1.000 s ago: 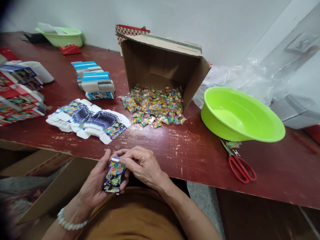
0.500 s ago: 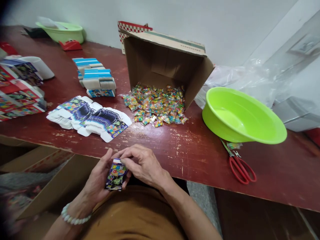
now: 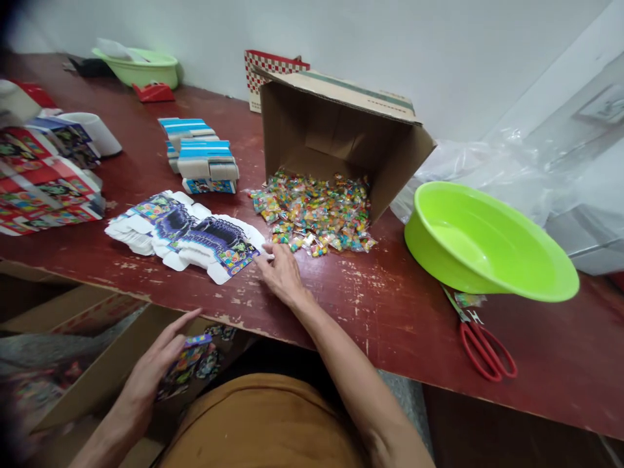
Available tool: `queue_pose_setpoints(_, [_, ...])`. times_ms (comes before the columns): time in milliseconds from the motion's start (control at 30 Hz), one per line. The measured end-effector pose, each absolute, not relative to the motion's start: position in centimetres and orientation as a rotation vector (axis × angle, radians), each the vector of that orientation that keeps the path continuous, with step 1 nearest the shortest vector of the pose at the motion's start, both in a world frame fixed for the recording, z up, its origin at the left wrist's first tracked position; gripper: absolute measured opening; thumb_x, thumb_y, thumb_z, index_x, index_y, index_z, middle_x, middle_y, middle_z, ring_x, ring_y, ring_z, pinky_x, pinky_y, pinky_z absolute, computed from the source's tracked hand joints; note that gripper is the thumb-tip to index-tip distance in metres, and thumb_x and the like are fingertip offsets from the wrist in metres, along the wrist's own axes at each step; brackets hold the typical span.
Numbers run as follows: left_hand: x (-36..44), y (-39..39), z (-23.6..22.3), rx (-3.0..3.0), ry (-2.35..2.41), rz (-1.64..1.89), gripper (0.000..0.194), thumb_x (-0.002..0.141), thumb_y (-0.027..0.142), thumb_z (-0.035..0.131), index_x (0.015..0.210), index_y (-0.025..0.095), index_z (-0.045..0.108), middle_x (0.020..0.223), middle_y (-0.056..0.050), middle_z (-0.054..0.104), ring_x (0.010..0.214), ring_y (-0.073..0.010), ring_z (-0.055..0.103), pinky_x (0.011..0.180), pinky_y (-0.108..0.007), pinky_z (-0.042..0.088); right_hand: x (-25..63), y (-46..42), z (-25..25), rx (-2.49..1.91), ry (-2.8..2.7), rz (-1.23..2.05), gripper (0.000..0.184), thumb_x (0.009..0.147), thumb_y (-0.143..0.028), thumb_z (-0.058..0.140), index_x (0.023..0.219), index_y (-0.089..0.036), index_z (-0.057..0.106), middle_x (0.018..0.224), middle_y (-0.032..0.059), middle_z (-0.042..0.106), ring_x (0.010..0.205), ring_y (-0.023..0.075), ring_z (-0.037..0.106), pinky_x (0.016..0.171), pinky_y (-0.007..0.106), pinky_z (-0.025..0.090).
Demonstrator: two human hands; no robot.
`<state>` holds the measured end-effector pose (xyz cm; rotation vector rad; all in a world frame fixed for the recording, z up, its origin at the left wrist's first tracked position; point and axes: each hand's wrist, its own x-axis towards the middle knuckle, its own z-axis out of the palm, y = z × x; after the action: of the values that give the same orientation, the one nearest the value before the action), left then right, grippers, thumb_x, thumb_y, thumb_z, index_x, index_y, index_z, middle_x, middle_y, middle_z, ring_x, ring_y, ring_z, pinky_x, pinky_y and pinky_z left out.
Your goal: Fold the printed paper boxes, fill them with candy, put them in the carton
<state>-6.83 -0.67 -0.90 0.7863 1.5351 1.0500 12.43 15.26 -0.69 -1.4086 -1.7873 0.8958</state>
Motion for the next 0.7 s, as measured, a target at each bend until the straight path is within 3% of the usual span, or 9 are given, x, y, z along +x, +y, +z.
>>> queue_pose_setpoints(100, [-9.5, -1.6, -2.0, 1.076, 1.887, 1.042, 0.059, 0.082, 0.058, 0.061, 0.133, 0.029, 0.056, 0.108, -0.006, 0.071, 0.106, -0.0297, 0.063, 0.091, -0.037, 0.046, 10.9, 17.7, -0.5, -1.663, -1.99, 0.635, 0.046, 0.089, -0.044, 0.063, 0.125, -0.016, 0.058, 0.119, 0.0152, 0.059, 0.109, 0.0272, 0.061, 0.093, 0.041, 0.049])
queue_pose_setpoints(267, [-8.4, 2.5, -1.2, 1.641, 2.134, 0.961, 0.051, 0.092, 0.049, 0.051, 0.137, 0.024, 0.051, 0.124, -0.013, 0.067, 0.112, -0.0318, 0.06, 0.1, -0.042, 0.039, 9.4, 17.5, -0.3, -1.878, -2.101, 0.459, 0.061, 0.086, -0.066, 0.056, 0.118, -0.015, 0.059, 0.121, 0.0186, 0.055, 0.103, 0.0333, 0.065, 0.085, 0.046, 0.051])
queue_pose_setpoints(333, [-7.1, 4.8, -0.7, 1.783, 2.185, 0.904, 0.053, 0.095, 0.046, 0.049, 0.141, 0.021, 0.047, 0.12, -0.014, 0.07, 0.105, -0.0321, 0.062, 0.093, -0.041, 0.042, 9.4, 17.2, -0.4, -1.884, -2.078, 0.437, 0.062, 0.085, -0.068, 0.055, 0.117, -0.015, 0.058, 0.12, 0.0174, 0.055, 0.103, 0.0328, 0.065, 0.084, 0.045, 0.051])
queue_pose_setpoints(467, [-5.7, 7.4, -0.5, 1.796, 2.296, 0.794, 0.047, 0.095, 0.04, 0.049, 0.137, 0.02, 0.052, 0.103, -0.011, 0.077, 0.09, -0.0319, 0.066, 0.071, -0.036, 0.041, 9.7, 16.8, -0.9, -1.863, -1.997, 0.451, 0.058, 0.081, -0.064, 0.063, 0.113, -0.016, 0.057, 0.117, 0.0149, 0.056, 0.104, 0.0311, 0.063, 0.082, 0.043, 0.051])
queue_pose_setpoints(567, [-5.8, 7.7, -0.8, 1.765, 2.319, 0.81, 0.043, 0.094, 0.039, 0.051, 0.134, 0.022, 0.054, 0.099, -0.008, 0.077, 0.087, -0.0299, 0.067, 0.068, -0.033, 0.039, 9.7, 16.6, -1.7, -1.781, -1.88, 0.473, 0.051, 0.077, -0.054, 0.073, 0.108, -0.018, 0.058, 0.116, 0.0128, 0.056, 0.102, 0.028, 0.061, 0.082, 0.04, 0.05])
queue_pose_setpoints(700, [-6.2, 7.3, -0.8, 1.8, 2.277, 0.76, 0.046, 0.094, 0.041, 0.051, 0.136, 0.023, 0.05, 0.093, -0.008, 0.076, 0.086, -0.0303, 0.068, 0.067, -0.033, 0.04, 10.4, 16.5, -2.4, -1.521, -1.509, 0.794, 0.03, 0.074, -0.038, 0.073, 0.092, -0.019, 0.058, 0.104, 0.0071, 0.06, 0.092, 0.0205, 0.058, 0.079, 0.033, 0.048])
